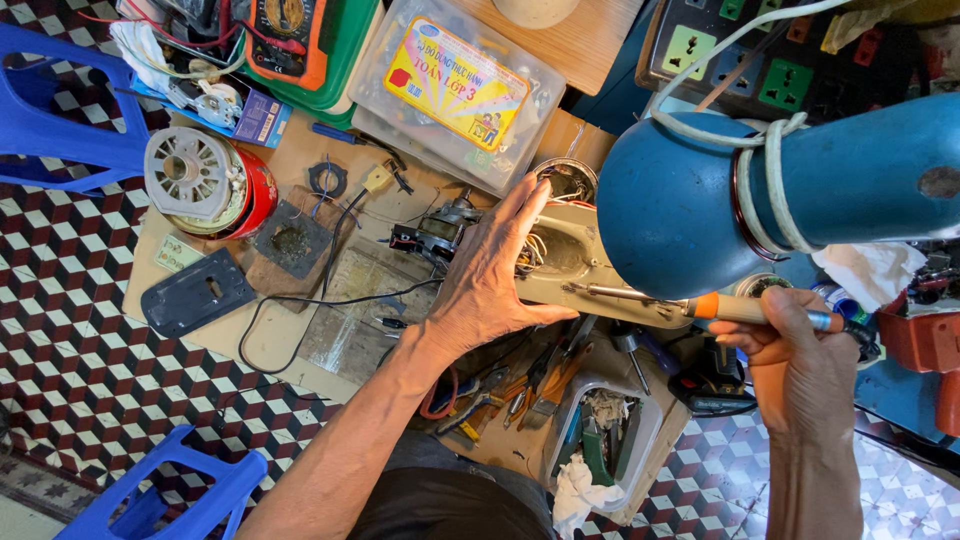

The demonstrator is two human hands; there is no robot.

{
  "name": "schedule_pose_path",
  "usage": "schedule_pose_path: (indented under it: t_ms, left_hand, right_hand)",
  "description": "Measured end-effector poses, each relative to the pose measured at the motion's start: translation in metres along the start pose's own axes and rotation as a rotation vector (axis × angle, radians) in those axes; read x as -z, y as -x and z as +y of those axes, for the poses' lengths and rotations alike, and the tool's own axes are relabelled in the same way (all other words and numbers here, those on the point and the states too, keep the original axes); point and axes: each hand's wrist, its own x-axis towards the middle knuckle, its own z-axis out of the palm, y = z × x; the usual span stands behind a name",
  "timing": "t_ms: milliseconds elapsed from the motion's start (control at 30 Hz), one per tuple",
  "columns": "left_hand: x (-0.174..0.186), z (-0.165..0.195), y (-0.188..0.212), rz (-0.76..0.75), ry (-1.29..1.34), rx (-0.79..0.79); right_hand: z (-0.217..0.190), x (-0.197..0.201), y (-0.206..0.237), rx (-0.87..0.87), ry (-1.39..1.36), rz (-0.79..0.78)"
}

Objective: The person uses a soldering iron to heat and join wires inside a beige plastic housing. They hold the housing steady with one hand while applying the soldering iron with the other, working on multiple connection points within the device.

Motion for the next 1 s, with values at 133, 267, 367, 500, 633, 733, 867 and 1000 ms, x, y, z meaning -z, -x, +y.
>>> schedule_pose_path:
  t_ms: [133,267,367,500,633,733,867,1000]
  left_hand:
    - [0.000,0.000,0.001,0.000,0.005,-0.001]
    - [0.001,0.000,0.000,0.006,0.007,-0.008]
    - [0.001,0.001,0.001,0.002,0.004,-0.004]
    - [0.001,0.001,0.001,-0.002,0.002,0.010]
    - [-0.002,0.001,0.000,0.006,0.027,0.004]
    - [-0.001,0.000,0.001,-0.001,0.015,0.007]
    - [0.000,0.001,0.000,-0.005,0.005,0.009]
    - [0.002,0.003,0.000,-0.012,0.015,0.024]
  right_hand:
    - [0.001,-0.009,0.004,-0.020,-0.033,-0.022]
    - [-0.001,-0.014,0.006,-0.001,0.023,0.015]
    - [-0.002,-0.014,0.010,0.012,0.038,0.036]
    - [-0.006,-0.012,0.010,0.058,0.026,0.033]
    - [-0.005,-0.015,0.013,0.064,0.080,0.060]
    - [-0.005,-0.018,0.014,0.064,0.112,0.068]
    - [-0.009,-0.015,0.016,0.073,0.031,0.061]
    - [-0.006,-0.014,0.014,0.069,0.005,0.069]
